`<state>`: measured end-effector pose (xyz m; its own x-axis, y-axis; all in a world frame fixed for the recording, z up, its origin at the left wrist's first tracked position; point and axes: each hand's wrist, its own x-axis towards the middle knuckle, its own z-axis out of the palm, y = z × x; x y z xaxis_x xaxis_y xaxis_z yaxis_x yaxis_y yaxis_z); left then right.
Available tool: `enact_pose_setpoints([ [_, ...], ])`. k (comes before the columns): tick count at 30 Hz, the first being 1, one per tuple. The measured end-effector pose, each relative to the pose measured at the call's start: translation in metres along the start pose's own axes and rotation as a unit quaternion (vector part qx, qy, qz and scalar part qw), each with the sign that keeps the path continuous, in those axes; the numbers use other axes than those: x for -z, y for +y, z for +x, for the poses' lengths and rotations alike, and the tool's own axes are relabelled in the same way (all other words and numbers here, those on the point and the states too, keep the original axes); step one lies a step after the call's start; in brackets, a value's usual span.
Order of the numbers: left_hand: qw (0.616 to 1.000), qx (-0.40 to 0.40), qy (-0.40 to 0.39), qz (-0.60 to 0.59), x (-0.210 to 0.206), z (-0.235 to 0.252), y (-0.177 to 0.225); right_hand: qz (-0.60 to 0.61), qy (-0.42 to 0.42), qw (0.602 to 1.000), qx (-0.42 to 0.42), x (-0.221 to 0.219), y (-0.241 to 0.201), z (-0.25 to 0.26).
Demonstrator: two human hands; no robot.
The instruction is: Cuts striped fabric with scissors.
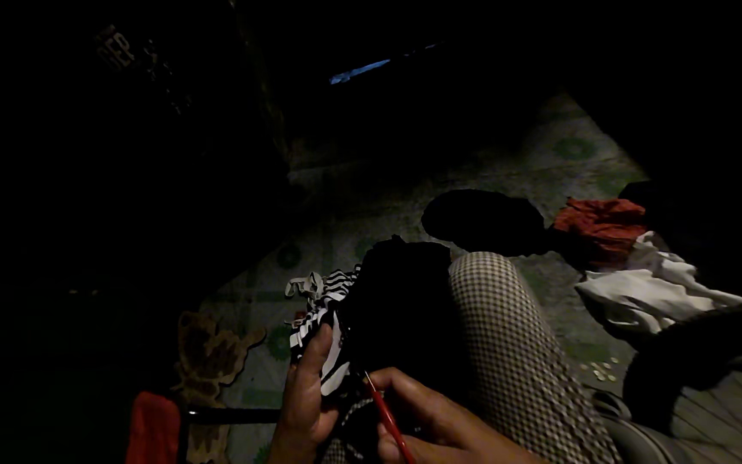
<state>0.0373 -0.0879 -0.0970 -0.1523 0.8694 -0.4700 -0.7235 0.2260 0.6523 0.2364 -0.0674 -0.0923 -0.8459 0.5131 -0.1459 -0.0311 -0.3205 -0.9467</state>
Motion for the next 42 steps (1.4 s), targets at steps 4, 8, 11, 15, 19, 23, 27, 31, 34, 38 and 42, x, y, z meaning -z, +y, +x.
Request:
enact_pose_setpoints([
  [4,0.998,-0.018,-0.066,-0.008,0.001,-0.002,-0.002,0.023,-0.012,0.999,0.026,0.002,0.000,-0.001],
  [8,0.996,-0.038,-0.076,-0.011,0.001,-0.001,-0.004,0.020,-0.019,0.999,0.028,0.006,-0.003,0.001],
  [11,0.996,-0.048,-0.080,-0.008,0.000,-0.001,-0.005,0.009,-0.020,0.999,0.028,0.007,-0.004,0.002],
  [15,0.996,-0.048,-0.069,-0.005,0.000,-0.001,-0.004,-0.002,-0.002,1.000,0.024,0.005,-0.005,0.002],
  [19,0.997,-0.042,-0.059,0.010,-0.001,-0.004,-0.004,-0.078,0.055,0.995,-0.004,-0.006,-0.016,0.000],
  [23,0.997,-0.052,-0.063,0.014,-0.001,-0.006,-0.004,-0.116,0.100,0.988,-0.007,-0.019,-0.020,-0.002],
  [27,0.998,-0.049,-0.051,0.007,-0.002,-0.008,-0.004,-0.115,0.107,0.988,-0.001,-0.020,-0.018,-0.003],
  [31,0.996,-0.042,-0.080,-0.006,-0.001,-0.008,-0.002,-0.123,0.107,0.987,0.014,-0.019,-0.016,-0.002],
  [34,0.996,-0.039,-0.077,-0.002,0.000,-0.008,-0.003,-0.098,0.100,0.990,0.018,-0.021,-0.016,-0.001],
  [38,0.996,-0.039,-0.079,0.001,0.000,-0.010,-0.003,-0.052,0.085,0.995,0.019,-0.019,-0.016,0.001],
  [42,0.995,-0.029,-0.091,0.003,0.002,-0.010,-0.004,-0.053,0.073,0.996,0.023,-0.013,-0.019,0.001],
])
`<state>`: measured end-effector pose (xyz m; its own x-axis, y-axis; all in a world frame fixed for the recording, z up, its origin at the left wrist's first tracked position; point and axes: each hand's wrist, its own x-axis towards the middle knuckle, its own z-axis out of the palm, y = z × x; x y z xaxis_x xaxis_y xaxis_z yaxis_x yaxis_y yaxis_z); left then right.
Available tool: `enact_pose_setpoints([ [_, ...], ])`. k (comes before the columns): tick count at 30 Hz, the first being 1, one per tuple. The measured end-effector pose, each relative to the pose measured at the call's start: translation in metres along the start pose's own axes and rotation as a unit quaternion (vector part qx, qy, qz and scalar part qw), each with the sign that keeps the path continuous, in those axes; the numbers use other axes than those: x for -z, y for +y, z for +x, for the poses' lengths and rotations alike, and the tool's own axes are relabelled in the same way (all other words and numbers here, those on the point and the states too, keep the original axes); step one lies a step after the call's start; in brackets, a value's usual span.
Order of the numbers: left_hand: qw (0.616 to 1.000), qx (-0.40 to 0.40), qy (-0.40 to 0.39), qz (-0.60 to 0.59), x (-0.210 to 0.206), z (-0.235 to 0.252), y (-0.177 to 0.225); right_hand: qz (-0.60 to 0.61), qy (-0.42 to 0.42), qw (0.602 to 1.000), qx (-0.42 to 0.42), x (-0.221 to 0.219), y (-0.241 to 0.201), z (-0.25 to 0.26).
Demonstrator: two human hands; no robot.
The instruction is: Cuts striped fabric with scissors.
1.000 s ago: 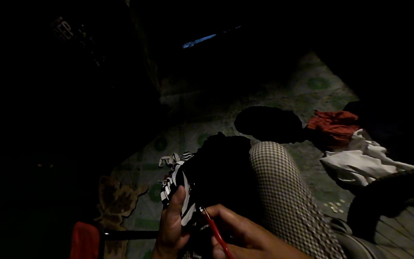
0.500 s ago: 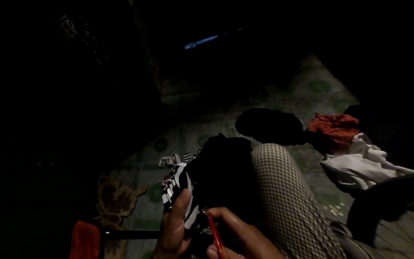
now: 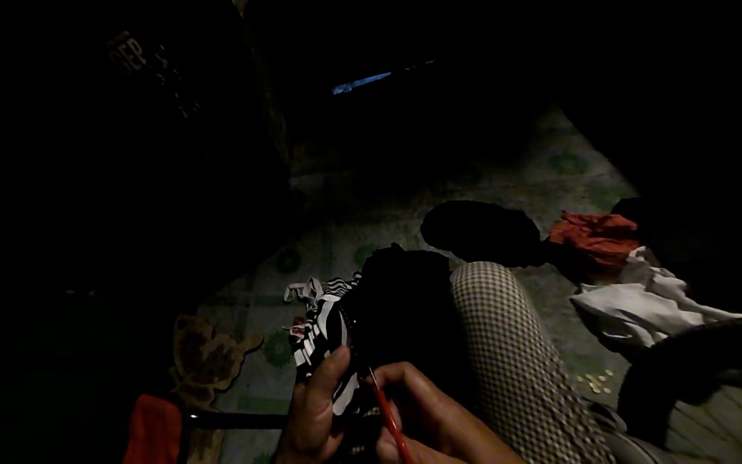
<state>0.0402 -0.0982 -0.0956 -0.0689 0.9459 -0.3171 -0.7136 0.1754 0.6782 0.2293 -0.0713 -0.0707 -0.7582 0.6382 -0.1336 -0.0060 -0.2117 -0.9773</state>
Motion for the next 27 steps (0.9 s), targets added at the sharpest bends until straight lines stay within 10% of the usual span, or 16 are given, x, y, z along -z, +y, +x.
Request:
enact_pose_setpoints([
  [27,0.999,-0.003,-0.026,0.023,0.001,0.000,0.002,-0.069,0.020,0.997,0.030,0.017,0.000,0.015],
])
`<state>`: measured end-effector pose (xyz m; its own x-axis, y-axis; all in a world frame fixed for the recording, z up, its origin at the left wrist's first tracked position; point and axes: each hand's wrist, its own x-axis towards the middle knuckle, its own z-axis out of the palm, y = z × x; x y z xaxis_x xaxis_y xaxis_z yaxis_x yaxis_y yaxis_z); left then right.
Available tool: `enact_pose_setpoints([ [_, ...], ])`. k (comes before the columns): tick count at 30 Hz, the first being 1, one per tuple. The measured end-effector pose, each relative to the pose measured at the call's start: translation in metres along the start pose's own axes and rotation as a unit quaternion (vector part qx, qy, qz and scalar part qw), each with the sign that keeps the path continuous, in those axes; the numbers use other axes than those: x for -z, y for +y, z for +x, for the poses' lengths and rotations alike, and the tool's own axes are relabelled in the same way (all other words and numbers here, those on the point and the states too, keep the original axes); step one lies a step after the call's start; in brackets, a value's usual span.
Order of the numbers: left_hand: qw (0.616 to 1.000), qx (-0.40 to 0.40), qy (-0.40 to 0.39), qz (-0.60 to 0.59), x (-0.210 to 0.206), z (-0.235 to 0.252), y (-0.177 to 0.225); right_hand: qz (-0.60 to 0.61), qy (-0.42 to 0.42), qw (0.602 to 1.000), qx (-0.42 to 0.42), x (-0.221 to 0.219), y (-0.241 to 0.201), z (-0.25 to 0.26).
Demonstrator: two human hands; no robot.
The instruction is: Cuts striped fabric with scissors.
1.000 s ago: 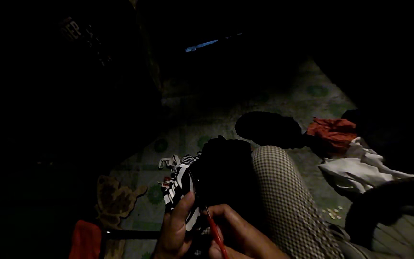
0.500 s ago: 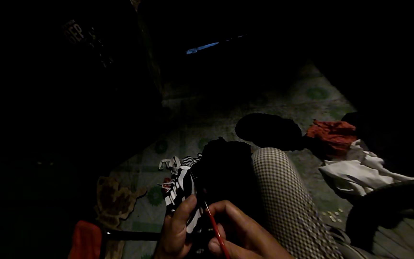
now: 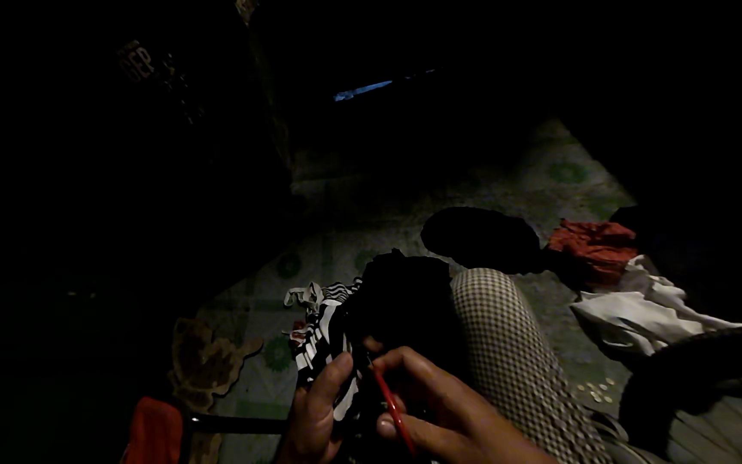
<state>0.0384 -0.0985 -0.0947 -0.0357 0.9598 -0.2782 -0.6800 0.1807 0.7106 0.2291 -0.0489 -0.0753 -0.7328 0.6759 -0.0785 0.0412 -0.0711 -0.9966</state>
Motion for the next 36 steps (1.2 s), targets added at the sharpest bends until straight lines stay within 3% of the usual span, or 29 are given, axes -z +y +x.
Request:
enact_pose_setpoints([
  [6,0.999,-0.004,-0.051,0.008,0.004,0.003,0.001,-0.008,-0.010,1.000,-0.013,0.003,-0.002,0.004],
  [10,0.998,-0.005,-0.046,0.048,0.014,0.007,0.002,-0.031,-0.006,0.999,-0.029,0.005,0.004,0.006],
  [14,0.986,-0.044,0.131,0.095,0.006,0.016,0.015,-0.103,-0.044,0.992,-0.051,0.012,0.002,-0.009],
  [16,0.979,-0.069,0.156,0.111,0.003,0.024,0.026,-0.133,0.007,0.991,-0.025,0.012,-0.006,-0.018],
  [18,0.978,-0.105,0.140,0.110,0.002,0.033,0.035,-0.204,0.138,0.969,0.029,0.006,-0.010,-0.018],
  [20,0.976,-0.141,0.122,0.114,-0.004,0.043,0.043,-0.289,0.268,0.912,0.114,0.003,-0.002,0.001],
  [23,0.973,-0.165,0.098,0.128,-0.018,0.054,0.059,-0.345,0.369,0.843,0.187,0.008,0.020,0.048],
  [26,0.970,-0.192,0.068,0.135,-0.025,0.069,0.078,-0.336,0.407,0.831,0.177,0.033,0.026,0.072],
  [32,0.957,-0.192,-0.009,0.216,-0.025,0.100,0.102,-0.293,0.423,0.838,0.185,0.118,-0.018,0.075],
  [36,0.975,-0.166,0.018,0.146,-0.034,0.120,0.106,-0.269,0.423,0.837,0.217,0.153,-0.051,0.068],
])
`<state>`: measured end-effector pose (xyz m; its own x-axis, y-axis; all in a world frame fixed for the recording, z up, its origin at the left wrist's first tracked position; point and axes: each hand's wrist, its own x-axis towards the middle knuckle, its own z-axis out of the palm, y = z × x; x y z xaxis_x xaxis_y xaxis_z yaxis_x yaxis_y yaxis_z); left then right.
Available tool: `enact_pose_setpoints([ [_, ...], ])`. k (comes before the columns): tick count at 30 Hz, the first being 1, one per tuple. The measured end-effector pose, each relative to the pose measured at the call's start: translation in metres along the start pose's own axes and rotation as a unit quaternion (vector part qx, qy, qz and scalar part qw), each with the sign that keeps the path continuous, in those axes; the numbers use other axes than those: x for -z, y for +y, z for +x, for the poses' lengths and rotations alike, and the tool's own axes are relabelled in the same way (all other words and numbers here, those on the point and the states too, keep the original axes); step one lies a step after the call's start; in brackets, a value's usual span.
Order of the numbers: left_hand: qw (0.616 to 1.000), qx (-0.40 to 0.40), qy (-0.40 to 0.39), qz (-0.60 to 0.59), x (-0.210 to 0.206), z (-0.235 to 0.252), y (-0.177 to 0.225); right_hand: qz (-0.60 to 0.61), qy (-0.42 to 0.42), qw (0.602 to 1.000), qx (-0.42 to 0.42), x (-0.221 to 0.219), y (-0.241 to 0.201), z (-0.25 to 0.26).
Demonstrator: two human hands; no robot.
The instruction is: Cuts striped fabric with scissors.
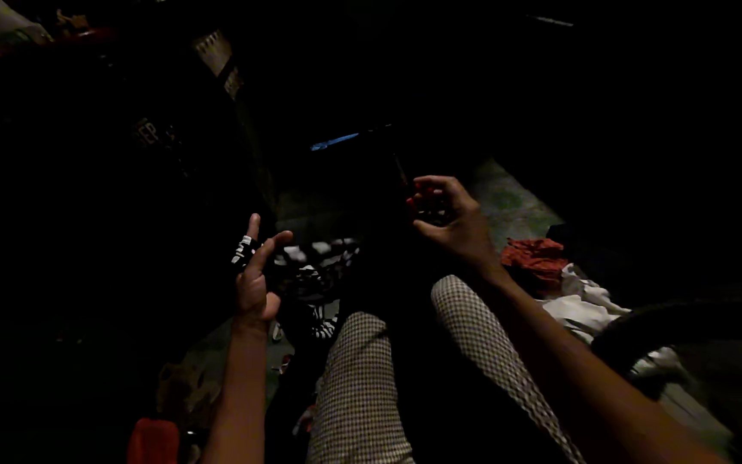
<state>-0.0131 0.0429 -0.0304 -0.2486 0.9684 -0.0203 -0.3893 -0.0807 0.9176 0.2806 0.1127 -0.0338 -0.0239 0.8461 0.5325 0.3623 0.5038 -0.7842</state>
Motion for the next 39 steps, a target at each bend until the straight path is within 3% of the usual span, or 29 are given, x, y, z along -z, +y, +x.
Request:
enact_pose_setpoints([
  [3,0.995,-0.022,-0.021,-0.093,0.007,-0.002,0.004,0.020,-0.005,1.000,0.007,0.024,-0.022,0.003],
  [6,0.981,-0.064,-0.118,-0.140,0.032,-0.029,-0.006,0.077,-0.034,0.996,0.014,0.040,-0.050,-0.025],
  [8,0.981,-0.028,-0.080,-0.175,0.050,-0.064,-0.029,0.138,-0.070,0.988,-0.005,0.040,-0.053,-0.062],
  [9,0.988,0.020,-0.005,-0.156,0.053,-0.085,-0.044,0.156,-0.098,0.982,-0.035,0.037,-0.051,-0.086],
  [11,0.981,0.152,0.123,0.012,0.056,-0.120,-0.076,0.187,-0.153,0.965,-0.107,0.027,-0.036,-0.135],
  [13,0.938,0.224,0.086,0.252,0.069,-0.145,-0.106,0.189,-0.167,0.952,-0.174,0.018,-0.025,-0.175],
  [16,0.869,0.178,-0.001,0.461,0.067,-0.148,-0.103,0.169,-0.159,0.951,-0.204,0.013,-0.017,-0.202],
  [19,0.871,0.096,0.025,0.480,0.048,-0.125,-0.091,0.176,-0.147,0.952,-0.204,0.013,-0.020,-0.201],
  [21,0.874,0.157,0.021,0.459,0.040,-0.100,-0.090,0.184,-0.134,0.951,-0.209,0.013,-0.020,-0.198],
  [24,0.832,0.297,-0.028,0.469,0.032,-0.067,-0.103,0.197,-0.107,0.951,-0.213,0.013,-0.020,-0.196],
  [25,0.838,0.316,-0.032,0.445,0.028,-0.062,-0.108,0.196,-0.101,0.952,-0.212,0.014,-0.021,-0.195],
  [27,0.887,0.308,-0.023,0.343,0.023,-0.060,-0.117,0.188,-0.090,0.954,-0.214,0.016,-0.022,-0.194],
  [31,0.968,0.222,0.066,0.094,0.021,-0.061,-0.121,0.176,-0.079,0.956,-0.220,0.014,-0.022,-0.199],
  [33,0.967,0.220,0.120,-0.051,0.020,-0.064,-0.107,0.142,-0.086,0.963,-0.210,0.012,-0.022,-0.201],
  [36,0.928,0.219,0.153,-0.259,0.019,-0.081,-0.082,0.067,-0.104,0.978,-0.169,0.007,-0.019,-0.207],
  [39,0.901,0.242,0.080,-0.350,0.025,-0.111,-0.078,0.027,-0.119,0.983,-0.137,0.003,-0.020,-0.211],
])
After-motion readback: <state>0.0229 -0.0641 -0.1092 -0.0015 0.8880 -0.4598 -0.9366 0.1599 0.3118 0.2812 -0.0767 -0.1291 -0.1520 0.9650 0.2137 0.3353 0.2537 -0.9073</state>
